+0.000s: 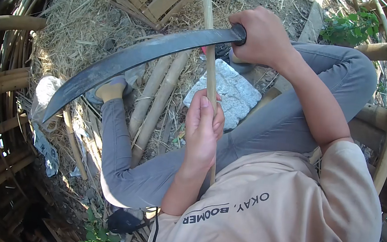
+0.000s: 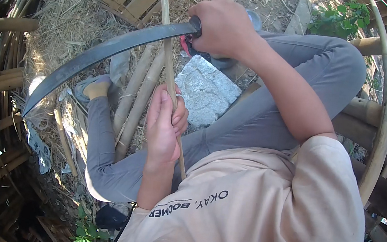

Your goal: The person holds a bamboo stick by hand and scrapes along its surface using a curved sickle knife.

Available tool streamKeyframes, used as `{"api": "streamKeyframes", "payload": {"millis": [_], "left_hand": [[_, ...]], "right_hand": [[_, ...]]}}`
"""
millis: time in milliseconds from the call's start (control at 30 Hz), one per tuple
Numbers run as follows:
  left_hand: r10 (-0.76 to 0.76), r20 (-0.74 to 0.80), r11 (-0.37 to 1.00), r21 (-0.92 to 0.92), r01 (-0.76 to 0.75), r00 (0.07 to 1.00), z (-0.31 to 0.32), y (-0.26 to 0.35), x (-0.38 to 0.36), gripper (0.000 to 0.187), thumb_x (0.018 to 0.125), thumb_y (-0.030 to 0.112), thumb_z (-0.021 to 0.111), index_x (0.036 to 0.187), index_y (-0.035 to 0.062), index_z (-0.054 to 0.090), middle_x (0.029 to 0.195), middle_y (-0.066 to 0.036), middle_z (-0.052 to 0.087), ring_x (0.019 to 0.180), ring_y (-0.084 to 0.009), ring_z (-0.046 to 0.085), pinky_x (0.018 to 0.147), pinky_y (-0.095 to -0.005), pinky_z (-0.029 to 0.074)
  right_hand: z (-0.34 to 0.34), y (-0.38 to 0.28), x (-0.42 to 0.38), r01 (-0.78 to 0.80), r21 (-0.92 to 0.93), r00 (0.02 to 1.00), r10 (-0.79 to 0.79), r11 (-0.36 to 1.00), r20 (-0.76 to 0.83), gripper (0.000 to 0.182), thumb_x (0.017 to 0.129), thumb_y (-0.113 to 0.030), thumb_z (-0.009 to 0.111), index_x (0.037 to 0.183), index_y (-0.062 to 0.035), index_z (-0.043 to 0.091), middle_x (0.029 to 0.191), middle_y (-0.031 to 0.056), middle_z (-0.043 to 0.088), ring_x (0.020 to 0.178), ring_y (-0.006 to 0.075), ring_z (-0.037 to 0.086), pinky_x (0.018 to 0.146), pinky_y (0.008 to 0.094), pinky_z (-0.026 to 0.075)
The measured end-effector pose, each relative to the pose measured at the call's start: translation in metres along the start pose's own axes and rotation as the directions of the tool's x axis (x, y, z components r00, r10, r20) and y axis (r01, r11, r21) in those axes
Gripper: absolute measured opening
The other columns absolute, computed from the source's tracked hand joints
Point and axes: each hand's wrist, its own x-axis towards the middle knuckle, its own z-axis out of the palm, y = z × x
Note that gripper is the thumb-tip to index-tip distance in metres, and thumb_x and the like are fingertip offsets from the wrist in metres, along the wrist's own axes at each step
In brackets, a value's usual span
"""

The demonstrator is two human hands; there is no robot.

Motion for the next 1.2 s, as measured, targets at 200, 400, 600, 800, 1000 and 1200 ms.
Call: {"api": "streamKeyframes", "payload": {"millis": [200,400,600,800,1000,1200], "left_hand": [[0.065,-0.038,0.991,0.118,-0.060,0.997,0.006,-0.003,-0.007,0.026,0.109,0.030,0.035,0.112,0.0071,0.048,0.063,0.006,0.035,0.048,0.0002,0.027,0.043,-0.0180,0.022],[0.068,-0.058,0.988,0.142,-0.060,0.996,0.011,-0.002,-0.012,0.025,0.109,0.029,0.035,0.112,0.0066,0.047,0.064,0.006,0.034,0.049,0.0006,0.026,0.043,-0.0185,0.021],[0.051,-0.053,0.995,0.091,-0.046,0.997,0.005,-0.005,-0.006,0.023,0.108,0.027,0.036,0.111,0.0075,0.048,0.064,0.007,0.034,0.049,0.0006,0.025,0.043,-0.0182,0.021],[0.047,-0.065,0.998,0.040,-0.045,0.997,-0.004,0.001,-0.007,0.023,0.108,0.028,0.038,0.111,0.0076,0.049,0.063,0.007,0.033,0.048,0.0005,0.025,0.042,-0.0186,0.021],[0.019,0.053,0.998,0.053,-0.022,0.998,0.000,-0.003,-0.001,0.024,0.108,0.028,0.039,0.112,0.0076,0.050,0.063,0.007,0.034,0.048,0.0005,0.026,0.041,-0.0177,0.021],[-0.012,-0.054,1.000,-0.025,0.010,0.998,-0.022,0.002,0.015,0.023,0.108,0.025,0.039,0.115,0.0064,0.051,0.066,0.006,0.037,0.048,0.0003,0.027,0.041,-0.0167,0.024]], "right_hand": [[0.002,0.006,0.003,-0.031,0.000,0.998,0.031,1.000,-0.046,0.044,0.059,-0.026,0.080,0.099,-0.0078,0.074,0.086,0.0147,0.070,0.088,0.0320,0.068,0.080,0.0421,0.056],[0.004,0.016,0.010,-0.054,0.033,0.988,0.058,0.998,-0.142,0.036,0.062,-0.016,0.073,0.095,-0.0041,0.073,0.086,0.0159,0.070,0.088,0.0354,0.066,0.081,0.0433,0.054],[0.008,0.029,0.020,-0.050,-0.055,0.985,0.040,0.997,-0.169,0.037,0.063,-0.017,0.072,0.097,-0.0046,0.073,0.087,0.0154,0.070,0.088,0.0350,0.066,0.082,0.0436,0.054],[0.008,0.060,0.035,-0.162,-0.084,0.938,0.127,0.983,-0.321,0.028,0.067,-0.019,0.072,0.090,-0.0038,0.072,0.078,0.0171,0.068,0.077,0.0349,0.067,0.073,0.0433,0.053],[-0.027,0.097,0.028,-0.376,0.092,0.856,0.383,0.922,-0.347,0.016,0.069,-0.016,0.065,0.076,-0.0030,0.070,0.073,0.0235,0.065,0.075,0.0367,0.068,0.068,0.0443,0.053],[-0.002,0.071,0.028,-0.305,0.298,0.938,0.340,0.905,-0.071,0.040,0.070,-0.032,0.079,0.099,-0.0040,0.074,0.074,0.0135,0.070,0.072,0.0276,0.070,0.072,0.0360,0.056]]}}
